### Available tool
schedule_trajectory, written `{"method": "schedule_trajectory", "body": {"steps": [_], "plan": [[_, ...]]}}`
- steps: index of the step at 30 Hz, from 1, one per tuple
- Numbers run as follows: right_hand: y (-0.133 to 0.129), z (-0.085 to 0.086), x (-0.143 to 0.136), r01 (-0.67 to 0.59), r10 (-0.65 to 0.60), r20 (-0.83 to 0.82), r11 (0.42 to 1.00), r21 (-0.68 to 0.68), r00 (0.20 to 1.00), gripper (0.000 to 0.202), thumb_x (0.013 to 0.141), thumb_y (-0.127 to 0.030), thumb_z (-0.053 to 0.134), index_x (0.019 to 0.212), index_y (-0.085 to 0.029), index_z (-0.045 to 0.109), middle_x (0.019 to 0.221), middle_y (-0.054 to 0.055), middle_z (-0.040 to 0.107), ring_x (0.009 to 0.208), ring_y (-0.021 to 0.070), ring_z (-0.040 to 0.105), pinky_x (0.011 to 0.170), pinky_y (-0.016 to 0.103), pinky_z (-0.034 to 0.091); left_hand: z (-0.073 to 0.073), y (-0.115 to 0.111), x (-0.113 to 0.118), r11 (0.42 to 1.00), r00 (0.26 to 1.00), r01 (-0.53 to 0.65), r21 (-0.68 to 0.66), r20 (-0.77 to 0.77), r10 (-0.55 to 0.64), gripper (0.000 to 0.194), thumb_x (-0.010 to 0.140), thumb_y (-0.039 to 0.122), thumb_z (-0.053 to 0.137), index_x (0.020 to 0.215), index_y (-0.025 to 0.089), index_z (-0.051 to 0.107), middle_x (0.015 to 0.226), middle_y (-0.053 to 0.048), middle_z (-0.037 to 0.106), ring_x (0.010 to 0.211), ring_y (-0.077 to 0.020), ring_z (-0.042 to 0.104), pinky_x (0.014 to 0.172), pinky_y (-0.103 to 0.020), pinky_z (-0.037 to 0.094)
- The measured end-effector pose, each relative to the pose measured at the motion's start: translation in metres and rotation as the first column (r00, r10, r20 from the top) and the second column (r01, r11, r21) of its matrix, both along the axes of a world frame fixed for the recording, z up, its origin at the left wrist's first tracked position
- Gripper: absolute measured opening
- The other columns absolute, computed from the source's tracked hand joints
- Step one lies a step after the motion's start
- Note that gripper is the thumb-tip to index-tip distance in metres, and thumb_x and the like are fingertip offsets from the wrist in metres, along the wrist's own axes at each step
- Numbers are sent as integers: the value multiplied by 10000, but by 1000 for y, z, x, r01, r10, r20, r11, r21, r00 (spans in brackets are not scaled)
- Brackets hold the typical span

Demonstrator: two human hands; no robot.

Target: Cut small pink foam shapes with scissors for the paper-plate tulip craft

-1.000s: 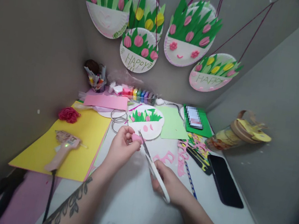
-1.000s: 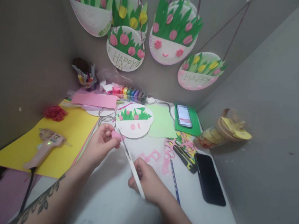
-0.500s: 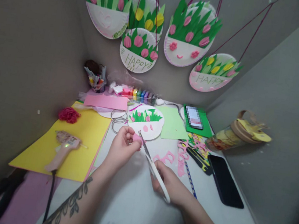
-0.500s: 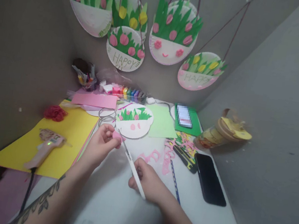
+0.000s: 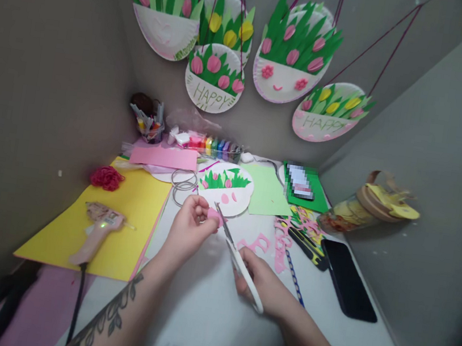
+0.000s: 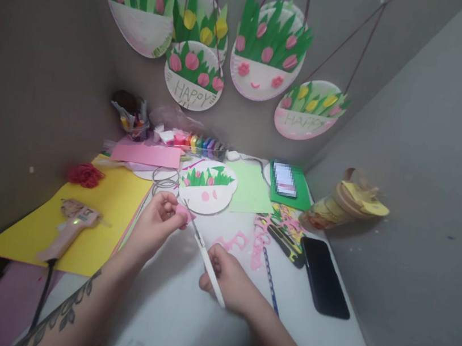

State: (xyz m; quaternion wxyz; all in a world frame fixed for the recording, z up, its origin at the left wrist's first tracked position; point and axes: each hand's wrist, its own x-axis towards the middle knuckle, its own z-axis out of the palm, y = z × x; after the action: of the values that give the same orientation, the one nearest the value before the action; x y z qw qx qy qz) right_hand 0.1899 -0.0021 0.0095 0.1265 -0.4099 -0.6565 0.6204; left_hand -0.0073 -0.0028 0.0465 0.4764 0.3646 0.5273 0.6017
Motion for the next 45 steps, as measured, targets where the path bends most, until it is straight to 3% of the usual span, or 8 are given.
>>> {"method": "schedule_trajectory", "body": {"steps": [45], "plan": [[2, -1, 1, 5, -5, 2, 1000, -30, 1000, 220, 635, -140, 571, 778, -211, 420, 660, -51, 526, 608, 108, 456, 550, 219, 337, -7, 2, -1, 999, 999, 2, 34, 44, -4, 264, 730, 183, 609, 857, 218, 381, 635, 77, 550, 574, -87, 535, 605, -237, 441]]}}
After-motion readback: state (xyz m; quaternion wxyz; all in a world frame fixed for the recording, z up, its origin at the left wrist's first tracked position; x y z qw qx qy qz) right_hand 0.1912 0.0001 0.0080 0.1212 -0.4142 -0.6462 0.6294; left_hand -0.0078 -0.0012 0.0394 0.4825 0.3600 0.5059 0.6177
